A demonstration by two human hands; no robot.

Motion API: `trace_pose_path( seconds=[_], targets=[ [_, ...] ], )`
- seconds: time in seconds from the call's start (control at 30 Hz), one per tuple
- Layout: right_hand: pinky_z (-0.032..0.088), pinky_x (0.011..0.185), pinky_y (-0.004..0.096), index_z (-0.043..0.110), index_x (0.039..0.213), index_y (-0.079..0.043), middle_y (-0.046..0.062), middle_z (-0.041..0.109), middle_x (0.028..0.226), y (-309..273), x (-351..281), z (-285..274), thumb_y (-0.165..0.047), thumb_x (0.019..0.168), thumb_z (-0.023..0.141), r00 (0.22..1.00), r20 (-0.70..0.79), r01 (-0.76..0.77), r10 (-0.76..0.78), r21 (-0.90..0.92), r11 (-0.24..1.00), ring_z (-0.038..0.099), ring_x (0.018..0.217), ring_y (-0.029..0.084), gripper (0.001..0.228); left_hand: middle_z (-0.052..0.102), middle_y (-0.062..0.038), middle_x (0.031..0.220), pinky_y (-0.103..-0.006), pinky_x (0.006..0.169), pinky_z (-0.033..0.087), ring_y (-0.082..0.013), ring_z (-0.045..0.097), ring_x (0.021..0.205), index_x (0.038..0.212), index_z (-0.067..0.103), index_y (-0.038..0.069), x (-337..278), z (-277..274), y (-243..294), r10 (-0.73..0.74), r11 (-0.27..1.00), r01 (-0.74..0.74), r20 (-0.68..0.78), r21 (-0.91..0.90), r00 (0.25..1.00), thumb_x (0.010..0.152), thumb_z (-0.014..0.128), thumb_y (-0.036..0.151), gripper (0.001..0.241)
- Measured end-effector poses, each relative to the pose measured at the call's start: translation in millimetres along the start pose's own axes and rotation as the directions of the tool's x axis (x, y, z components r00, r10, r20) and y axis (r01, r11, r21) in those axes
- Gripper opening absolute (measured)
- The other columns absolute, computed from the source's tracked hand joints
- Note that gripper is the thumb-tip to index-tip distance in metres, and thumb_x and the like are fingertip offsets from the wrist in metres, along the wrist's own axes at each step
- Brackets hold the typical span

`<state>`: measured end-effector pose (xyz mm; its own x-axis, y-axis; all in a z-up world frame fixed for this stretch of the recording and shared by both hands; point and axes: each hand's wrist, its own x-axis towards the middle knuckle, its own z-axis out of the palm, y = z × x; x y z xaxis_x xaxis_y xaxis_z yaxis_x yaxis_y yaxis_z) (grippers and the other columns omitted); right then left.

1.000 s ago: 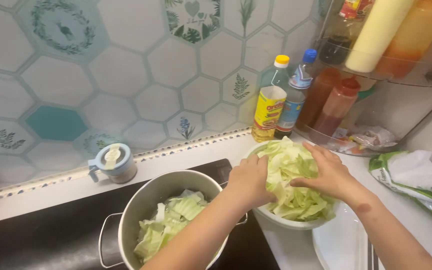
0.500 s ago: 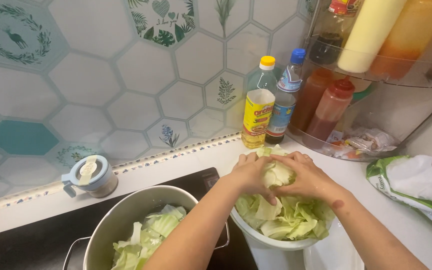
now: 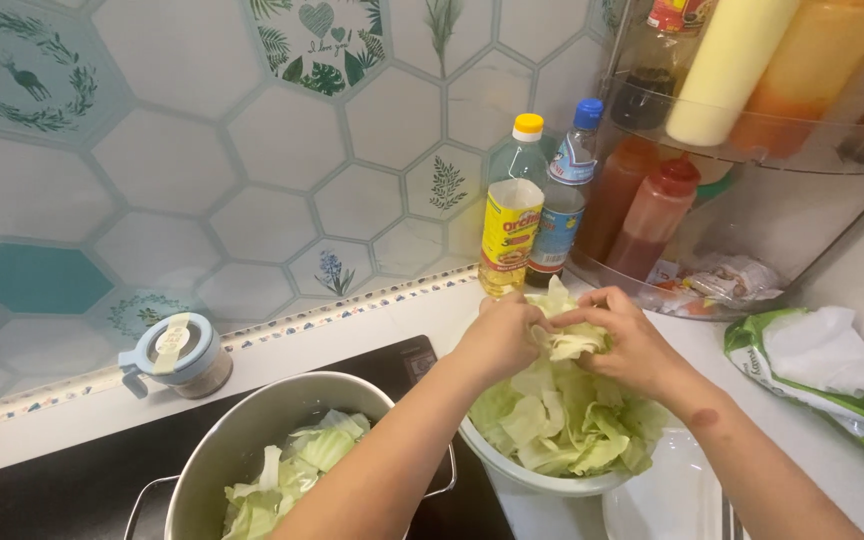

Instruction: Transfer chopped cabbage from a bowl into a pot of water on the stove and stir with chopsticks.

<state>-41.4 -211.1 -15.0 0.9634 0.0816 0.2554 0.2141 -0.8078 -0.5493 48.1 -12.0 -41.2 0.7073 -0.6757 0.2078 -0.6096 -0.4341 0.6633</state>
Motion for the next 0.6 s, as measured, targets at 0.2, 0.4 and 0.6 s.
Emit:
trace_pose_path(
  seconds=[0.2,0.4,0.6],
  targets=[
    [0.044,0.104,0.037,0.077,0.113,-0.020,0.008,0.053,0.123,-20,-4,-31,0.001,0.058,0.083,0.992,-0.078,0.099,-0.103,-0.064,0.993,0.054,0.121,0.026,0.059,0.062,-0.008,0.119,-0.0422,0.100,0.046,-0.0385,0.053,0.114,0.097,0.080,0.019,10,-19,26,0.180,0.984,-0.180,-0.131,0.012,0.975,0.068,0.078,0.003,0.033],
    [0.043,0.104,0.038,0.076,0.112,-0.020,0.008,0.052,0.127,-39,-9,-40,0.000,0.060,0.084,0.988,-0.099,0.108,-0.119,-0.111,0.988,0.052,0.125,0.026,0.056,0.062,-0.007,0.119,-0.0413,0.100,0.044,-0.0385,0.050,0.112,0.096,0.080,0.018,4,-39,47,0.185,0.983,-0.184,-0.078,0.018,0.980,0.066,0.077,0.000,0.035],
    [0.044,0.105,0.038,0.074,0.115,-0.019,0.009,0.050,0.129,-63,-6,-59,-0.003,0.062,0.083,0.975,-0.142,0.157,-0.170,-0.097,0.983,0.052,0.126,0.026,0.056,0.063,-0.006,0.115,-0.0402,0.100,0.047,-0.0375,0.054,0.109,0.095,0.081,0.020,7,-65,66,0.266,0.964,-0.259,-0.128,0.069,0.956,0.073,0.077,0.003,0.029]
  ],
)
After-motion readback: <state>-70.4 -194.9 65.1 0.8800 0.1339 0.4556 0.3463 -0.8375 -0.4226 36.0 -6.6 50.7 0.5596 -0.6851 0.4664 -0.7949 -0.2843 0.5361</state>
